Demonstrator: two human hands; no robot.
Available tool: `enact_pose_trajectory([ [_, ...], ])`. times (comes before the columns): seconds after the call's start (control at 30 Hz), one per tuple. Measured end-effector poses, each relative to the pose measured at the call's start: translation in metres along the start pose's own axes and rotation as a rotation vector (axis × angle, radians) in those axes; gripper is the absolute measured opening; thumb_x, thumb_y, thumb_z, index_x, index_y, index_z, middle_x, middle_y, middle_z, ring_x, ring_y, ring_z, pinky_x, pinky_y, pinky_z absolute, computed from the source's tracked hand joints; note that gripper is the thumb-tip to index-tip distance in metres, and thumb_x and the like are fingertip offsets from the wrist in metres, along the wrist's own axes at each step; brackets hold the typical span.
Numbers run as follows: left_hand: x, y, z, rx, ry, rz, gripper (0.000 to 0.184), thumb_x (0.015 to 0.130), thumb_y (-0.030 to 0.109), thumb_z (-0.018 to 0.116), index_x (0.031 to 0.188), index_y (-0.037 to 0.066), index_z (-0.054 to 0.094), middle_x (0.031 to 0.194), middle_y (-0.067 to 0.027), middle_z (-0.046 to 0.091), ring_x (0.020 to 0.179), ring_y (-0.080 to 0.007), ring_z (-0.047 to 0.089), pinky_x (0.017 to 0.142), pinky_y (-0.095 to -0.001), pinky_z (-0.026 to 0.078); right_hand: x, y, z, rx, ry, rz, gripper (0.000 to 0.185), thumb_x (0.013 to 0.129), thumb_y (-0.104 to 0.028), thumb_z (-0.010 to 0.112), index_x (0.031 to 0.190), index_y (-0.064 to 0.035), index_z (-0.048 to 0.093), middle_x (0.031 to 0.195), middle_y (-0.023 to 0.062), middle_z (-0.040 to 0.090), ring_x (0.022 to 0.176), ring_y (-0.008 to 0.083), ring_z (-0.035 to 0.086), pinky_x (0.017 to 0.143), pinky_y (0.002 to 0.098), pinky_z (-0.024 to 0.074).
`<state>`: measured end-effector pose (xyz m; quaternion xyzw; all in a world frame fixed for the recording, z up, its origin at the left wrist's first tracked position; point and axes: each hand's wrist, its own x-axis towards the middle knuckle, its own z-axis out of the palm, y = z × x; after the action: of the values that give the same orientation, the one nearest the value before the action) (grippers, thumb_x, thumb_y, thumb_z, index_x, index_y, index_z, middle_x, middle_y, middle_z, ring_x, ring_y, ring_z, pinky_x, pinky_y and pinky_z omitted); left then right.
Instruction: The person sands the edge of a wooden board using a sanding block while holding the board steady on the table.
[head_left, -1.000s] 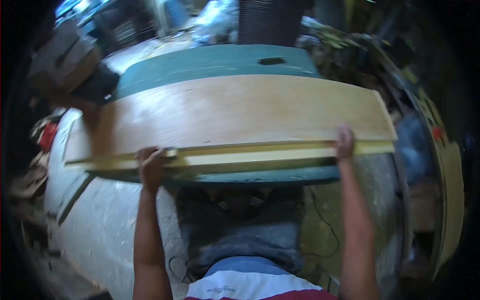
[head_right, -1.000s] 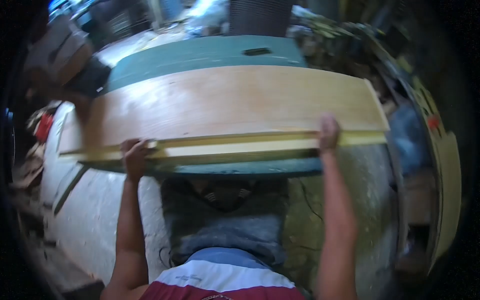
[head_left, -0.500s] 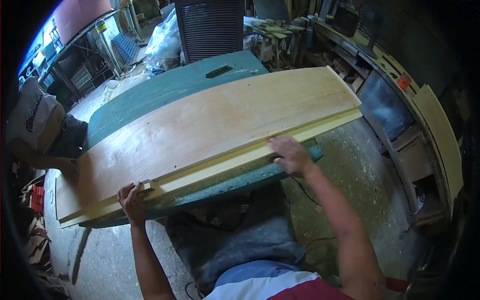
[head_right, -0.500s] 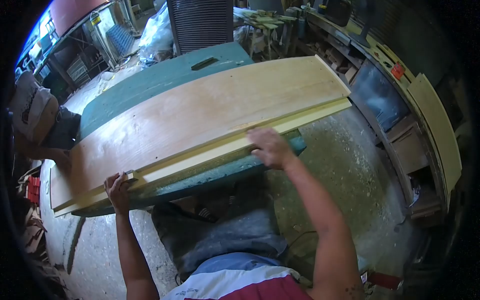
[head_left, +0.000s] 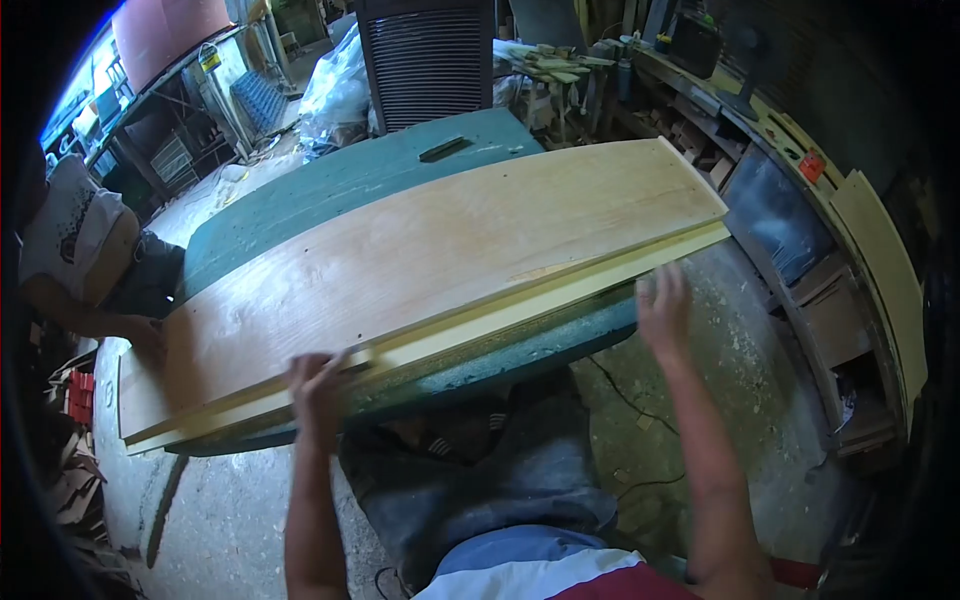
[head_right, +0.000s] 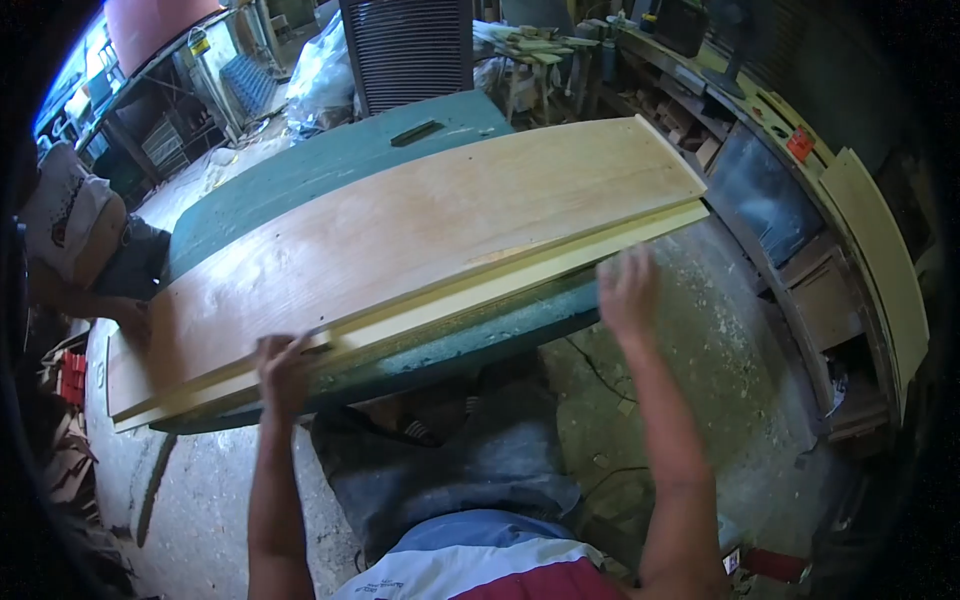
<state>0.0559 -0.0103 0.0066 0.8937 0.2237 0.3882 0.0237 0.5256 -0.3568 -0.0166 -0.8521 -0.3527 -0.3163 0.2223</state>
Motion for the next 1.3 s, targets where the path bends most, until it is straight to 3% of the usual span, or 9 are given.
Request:
enact_pose_trajectory([
  [0.17, 0.065, 0.111, 0.107, 0.018, -0.012, 0.082, 0.035, 0.073, 0.017, 0.079, 0.108, 0.019, 0.081, 0.098, -0.0011, 0.066, 0.096, -0.0261, 0.061, 0.08, -0.0427, 0.047, 0.0, -0.199, -0.028, 0.62, -0.071, -0.477, 0.043, 0.098, -0.024, 0.063, 0.131, 0.0037, 0.058, 0.135, 0.0272, 0.057, 0.128, 0.0474, 0.053, 0.113, 0.0555, 0.0413],
  [0.33, 0.07, 0.103, 0.074, -0.184, -0.189, -0.042, 0.053, 0.073, 0.009, 0.08, 0.126, 0.008, 0.073, 0.115, -0.0113, 0.068, 0.112, -0.0347, 0.06, 0.098, -0.0466, 0.05, -0.008, -0.28, -0.004, 0.886, -0.081, -0.348, 0.048, 0.102, -0.026, 0.057, 0.139, 0.0046, 0.055, 0.145, 0.0281, 0.053, 0.139, 0.0455, 0.049, 0.118, 0.0565, 0.0367],
  [0.47, 0.063, 0.041, 0.022, -0.227, -0.163, -0.121, 0.065, 0.075, -0.004, 0.08, 0.137, 0.006, 0.065, 0.141, -0.0186, 0.061, 0.133, -0.0369, 0.052, 0.115, -0.0469, 0.043, -0.024, -0.29, 0.018, 0.59, -0.204, -0.499, 0.053, 0.1, -0.034, 0.062, 0.14, 0.0, 0.057, 0.149, 0.0193, 0.054, 0.144, 0.0402, 0.046, 0.121, 0.058, 0.0327],
  [0.6, 0.064, -0.033, 0.016, -0.088, 0.084, -0.279, 0.056, 0.081, -0.002, 0.079, 0.135, 0.005, 0.066, 0.126, -0.0191, 0.068, 0.118, -0.037, 0.063, 0.103, -0.0448, 0.052, -0.02, -0.304, 0.009, 0.417, -0.232, -0.45, 0.054, 0.095, -0.038, 0.066, 0.136, -0.0034, 0.062, 0.14, 0.0143, 0.06, 0.136, 0.0341, 0.052, 0.122, 0.0593, 0.0295],
  [0.67, 0.053, -0.053, 0.034, -0.203, 0.113, -0.527, 0.042, 0.089, 0.004, 0.076, 0.131, 0.006, 0.07, 0.122, -0.0205, 0.071, 0.116, -0.037, 0.067, 0.103, -0.0434, 0.053, -0.012, -0.31, 0.004, 0.344, -0.197, -0.474, 0.048, 0.093, -0.03, 0.065, 0.134, -0.0036, 0.064, 0.131, 0.0133, 0.062, 0.128, 0.0317, 0.055, 0.119, 0.0548, 0.0342],
  [0.77, 0.05, -0.041, 0.041, 0.074, 0.093, -0.456, 0.028, 0.093, 0.01, 0.071, 0.12, 0.004, 0.075, 0.115, -0.0194, 0.073, 0.107, -0.0355, 0.069, 0.095, -0.0435, 0.055, -0.014, -0.311, 0.012, 0.338, -0.453, -0.452, 0.041, 0.092, -0.018, 0.062, 0.13, -0.0032, 0.066, 0.125, 0.013, 0.063, 0.124, 0.0307, 0.057, 0.115, 0.0504, 0.0385],
  [0.93, 0.044, -0.051, 0.046, 0.135, 0.154, -0.353, 0.021, 0.093, 0.01, 0.069, 0.111, 0.002, 0.077, 0.103, -0.018, 0.075, 0.099, -0.0354, 0.07, 0.09, -0.0447, 0.055, -0.024, -0.302, 0.034, 0.579, -0.097, -0.515, 0.045, 0.085, -0.009, 0.062, 0.129, -0.004, 0.069, 0.122, 0.012, 0.063, 0.119, 0.0301, 0.059, 0.108, 0.0469, 0.0415],
  [1.17, 0.046, -0.049, 0.041, 0.125, 0.152, -0.331, 0.017, 0.094, 0.006, 0.066, 0.106, 0.001, 0.077, 0.102, -0.0164, 0.075, 0.1, -0.034, 0.068, 0.091, -0.0425, 0.054, -0.016, -0.289, 0.035, 0.709, -0.124, -0.424, 0.04, 0.086, -0.015, 0.068, 0.125, -0.0074, 0.073, 0.117, 0.012, 0.063, 0.117, 0.0307, 0.058, 0.103, 0.0463, 0.0438],
  [1.3, 0.043, -0.05, 0.039, 0.132, 0.121, -0.331, 0.017, 0.093, 0.004, 0.067, 0.107, 0.0, 0.076, 0.103, -0.0162, 0.074, 0.1, -0.0335, 0.068, 0.091, -0.0422, 0.054, 0.007, -0.201, 0.046, 0.661, -0.093, -0.455, 0.038, 0.082, -0.016, 0.074, 0.12, -0.0092, 0.077, 0.114, 0.0109, 0.064, 0.113, 0.0311, 0.06, 0.098, 0.0463, 0.0472],
])
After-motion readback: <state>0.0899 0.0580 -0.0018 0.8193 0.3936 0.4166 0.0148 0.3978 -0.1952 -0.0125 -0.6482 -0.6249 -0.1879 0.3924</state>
